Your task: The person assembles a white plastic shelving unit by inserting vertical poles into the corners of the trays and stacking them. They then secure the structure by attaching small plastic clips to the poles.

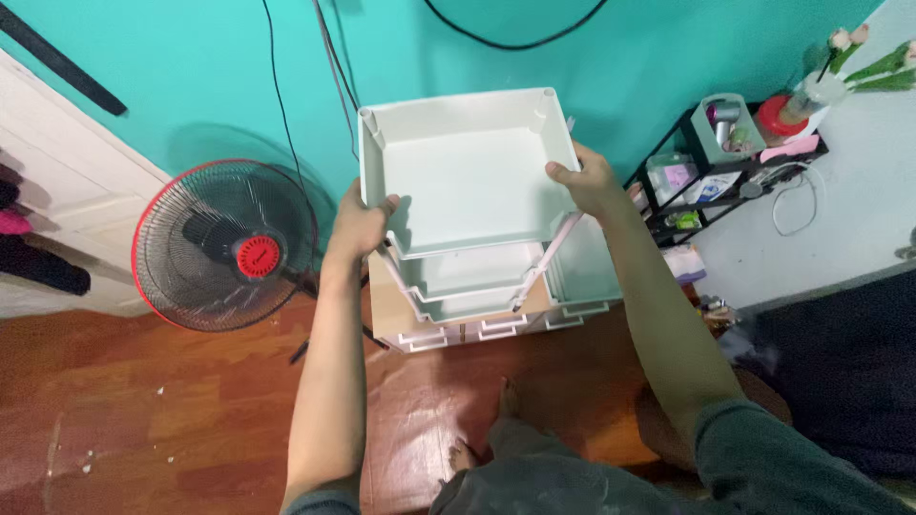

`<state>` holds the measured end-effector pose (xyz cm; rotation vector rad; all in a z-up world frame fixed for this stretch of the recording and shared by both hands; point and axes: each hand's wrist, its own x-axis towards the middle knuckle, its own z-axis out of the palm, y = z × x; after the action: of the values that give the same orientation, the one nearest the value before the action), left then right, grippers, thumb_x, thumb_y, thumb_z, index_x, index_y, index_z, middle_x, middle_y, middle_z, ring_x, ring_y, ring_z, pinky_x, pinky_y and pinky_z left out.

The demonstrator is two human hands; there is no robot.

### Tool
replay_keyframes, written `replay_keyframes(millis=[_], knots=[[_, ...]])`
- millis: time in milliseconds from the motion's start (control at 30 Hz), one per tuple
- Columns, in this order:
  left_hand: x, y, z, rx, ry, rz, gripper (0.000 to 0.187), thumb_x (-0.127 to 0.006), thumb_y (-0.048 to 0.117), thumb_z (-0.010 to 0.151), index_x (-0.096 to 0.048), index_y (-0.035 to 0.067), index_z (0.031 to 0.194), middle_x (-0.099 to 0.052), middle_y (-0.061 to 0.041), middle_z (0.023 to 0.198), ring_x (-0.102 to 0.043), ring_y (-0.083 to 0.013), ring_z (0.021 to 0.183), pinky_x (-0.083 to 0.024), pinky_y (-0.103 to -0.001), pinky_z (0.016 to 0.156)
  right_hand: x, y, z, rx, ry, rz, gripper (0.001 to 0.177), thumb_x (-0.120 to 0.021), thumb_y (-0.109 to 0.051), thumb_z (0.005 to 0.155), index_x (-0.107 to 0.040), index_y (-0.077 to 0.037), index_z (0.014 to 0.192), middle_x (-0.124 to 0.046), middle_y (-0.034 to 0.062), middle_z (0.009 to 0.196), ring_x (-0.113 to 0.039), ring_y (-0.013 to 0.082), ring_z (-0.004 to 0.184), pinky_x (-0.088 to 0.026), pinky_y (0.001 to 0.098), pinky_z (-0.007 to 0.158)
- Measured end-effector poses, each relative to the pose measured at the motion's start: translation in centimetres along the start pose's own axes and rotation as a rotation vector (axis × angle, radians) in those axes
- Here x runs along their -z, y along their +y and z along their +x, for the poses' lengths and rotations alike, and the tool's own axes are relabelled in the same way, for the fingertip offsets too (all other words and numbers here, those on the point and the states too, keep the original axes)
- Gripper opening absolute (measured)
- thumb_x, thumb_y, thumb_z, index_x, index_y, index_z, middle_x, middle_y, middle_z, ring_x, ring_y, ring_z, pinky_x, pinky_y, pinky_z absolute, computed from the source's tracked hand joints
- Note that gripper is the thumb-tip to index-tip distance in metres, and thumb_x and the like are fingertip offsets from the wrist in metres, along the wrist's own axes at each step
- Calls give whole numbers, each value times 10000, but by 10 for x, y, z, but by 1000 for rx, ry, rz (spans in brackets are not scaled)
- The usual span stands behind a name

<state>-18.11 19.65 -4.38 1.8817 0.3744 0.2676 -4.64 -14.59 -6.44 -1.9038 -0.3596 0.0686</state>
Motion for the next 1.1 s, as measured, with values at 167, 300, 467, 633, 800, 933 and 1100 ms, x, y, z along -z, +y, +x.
replay_keyframes(millis=[167,300,467,633,800,933,1100], knots=[[-4,2,-1,-16,69,-14,620,-641,434,891,-589,-60,1261,-685,-211,1134,-661,-262,1042,-488,-345,893,5,-18,2,-282,-120,171,569,-617,-441,920,-606,-6,1288,-676,125,1165,-630,202,1002,-503,360,840],[0,-7,-7,249,9,-387,782,-427,661,891,-565,1,1286,-653,-98,1073,-638,-222,948,-530,-373,693,18,-21,-21,-316,-341,561,749,-444,-606,926,-416,-74,1452,-580,75,1345,-579,205,1191,-475,417,950],[-9,-57,-50,-68,287,-514,585,-502,529,988,-541,12,1260,-627,-31,988,-604,-127,872,-496,-281,696,9,34,-65,-277,136,693,658,-433,-571,935,-430,-124,1418,-601,106,1267,-580,238,1135,-455,434,937],[-52,-130,-105,30,436,-395,361,-505,380,1036,-543,48,897,-500,9,713,-449,-87,618,-389,-270,549,-21,128,-130,-416,404,716,441,-535,-326,935,-480,-100,1309,-592,68,1102,-630,207,908,-543,364,786],[-120,-177,-156,230,113,-464,300,-523,277,998,-552,81,773,-496,24,633,-448,-77,563,-364,-258,511,-48,164,-203,-492,172,613,441,-633,-173,902,-534,-24,1305,-636,105,981,-604,185,792,-509,338,723],[-178,-186,-176,282,-107,-504,259,-536,238,982,-595,81,785,-498,22,609,-443,-79,541,-361,-258,501,-40,153,-233,-637,89,612,411,-579,-285,918,-542,-27,1236,-667,80,1066,-676,211,858,-544,345,772],[-240,-188,-184,177,-260,-428,270,-543,218,994,-601,68,777,-517,20,620,-461,-75,560,-375,-254,520,-14,154,-238,-653,22,529,430,-577,-338,939,-595,-6,1212,-687,161,1082,-694,228,936,-558,345,836]])
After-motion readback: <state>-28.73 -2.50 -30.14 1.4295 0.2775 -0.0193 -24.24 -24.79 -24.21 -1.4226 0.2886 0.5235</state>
